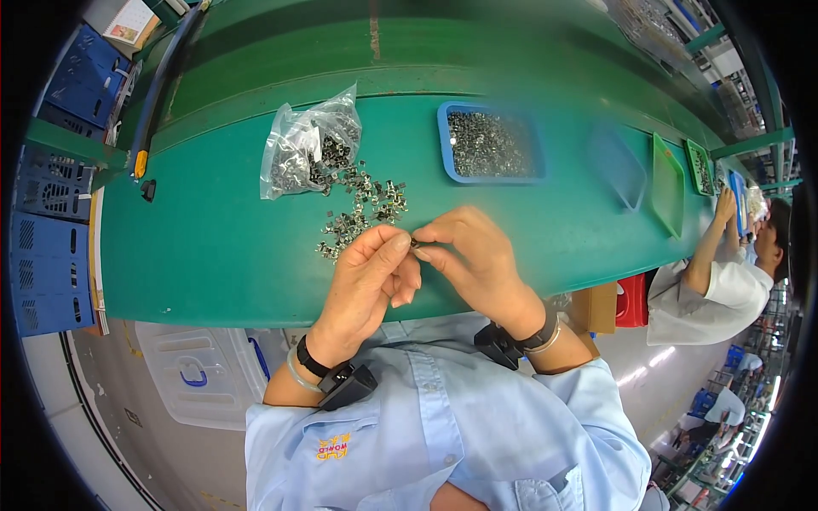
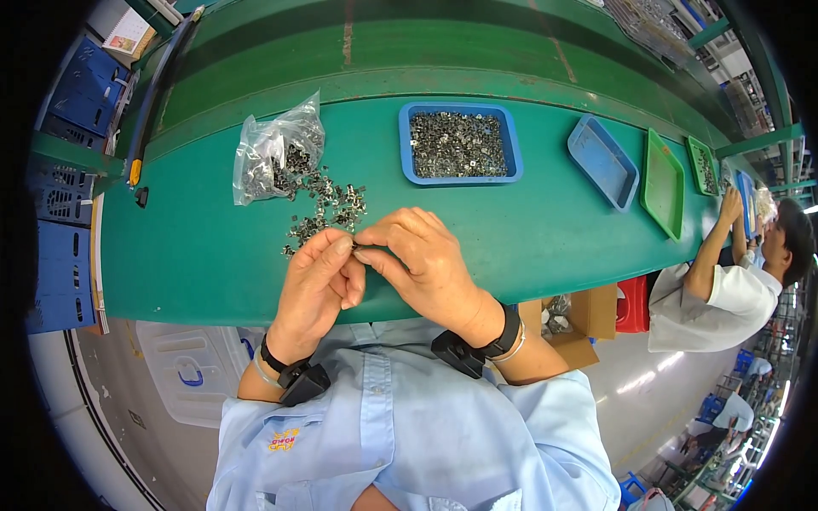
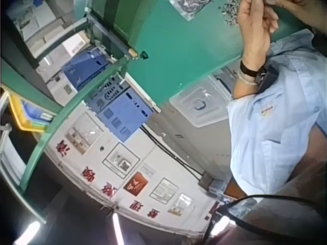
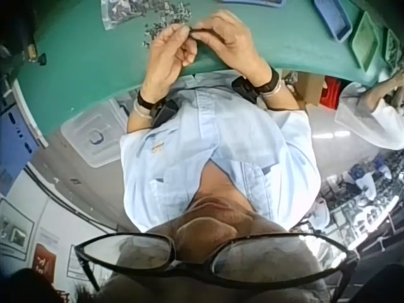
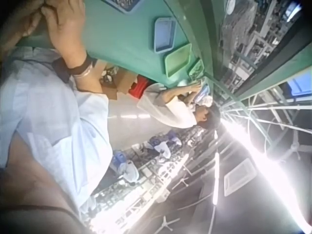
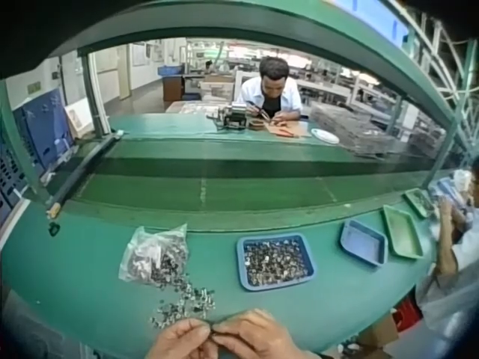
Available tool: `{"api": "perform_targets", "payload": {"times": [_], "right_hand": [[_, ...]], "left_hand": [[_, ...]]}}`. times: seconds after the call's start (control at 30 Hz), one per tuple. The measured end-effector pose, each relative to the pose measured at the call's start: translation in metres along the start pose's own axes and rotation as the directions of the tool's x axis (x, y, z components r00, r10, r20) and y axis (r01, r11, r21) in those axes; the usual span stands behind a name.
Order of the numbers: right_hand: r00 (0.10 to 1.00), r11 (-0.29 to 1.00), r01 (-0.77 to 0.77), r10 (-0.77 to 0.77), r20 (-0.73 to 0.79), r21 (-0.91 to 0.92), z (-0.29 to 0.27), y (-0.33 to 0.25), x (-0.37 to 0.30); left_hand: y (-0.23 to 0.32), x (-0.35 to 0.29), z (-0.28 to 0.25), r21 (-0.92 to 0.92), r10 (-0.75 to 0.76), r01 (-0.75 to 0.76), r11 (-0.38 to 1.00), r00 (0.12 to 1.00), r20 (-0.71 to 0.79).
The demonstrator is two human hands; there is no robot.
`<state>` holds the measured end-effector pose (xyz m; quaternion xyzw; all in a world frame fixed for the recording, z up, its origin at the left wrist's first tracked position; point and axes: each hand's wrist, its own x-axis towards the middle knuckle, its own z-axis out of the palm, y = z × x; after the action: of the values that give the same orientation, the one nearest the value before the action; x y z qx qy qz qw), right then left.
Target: The person picks up a small metal component from a pile and joins it with another small part by hand before placing the assembled unit into a blue tray. This process is repeated as the person continues to assemble more components one at a time.
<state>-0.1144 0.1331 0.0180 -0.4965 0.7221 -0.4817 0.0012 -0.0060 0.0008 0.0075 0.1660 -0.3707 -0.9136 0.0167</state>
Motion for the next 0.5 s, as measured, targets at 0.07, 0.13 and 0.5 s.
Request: {"api": "perform_targets", "payload": {"times": [0.07,0.13,0.5], "right_hand": [[1.000,1.000,-0.011,0.011,-0.005,-0.026,0.0010,-0.0007,-0.0004],[1.000,0.999,-0.016,0.016,-0.008,-0.039,0.0014,-0.0014,-0.0008],[1.000,0.997,0.030,-0.030,-0.001,-0.076,-0.0041,-0.0009,0.0016]], "left_hand": [[-0.0013,0.0001,0.0000,0.030,0.013,-0.012,0.999,1.000,-0.028],[-0.0027,-0.0002,0.0006,0.045,0.020,-0.018,0.999,0.999,-0.041],[0.0015,-0.0017,0.0063,0.138,0.091,-0.084,0.987,0.995,-0.047]]}}
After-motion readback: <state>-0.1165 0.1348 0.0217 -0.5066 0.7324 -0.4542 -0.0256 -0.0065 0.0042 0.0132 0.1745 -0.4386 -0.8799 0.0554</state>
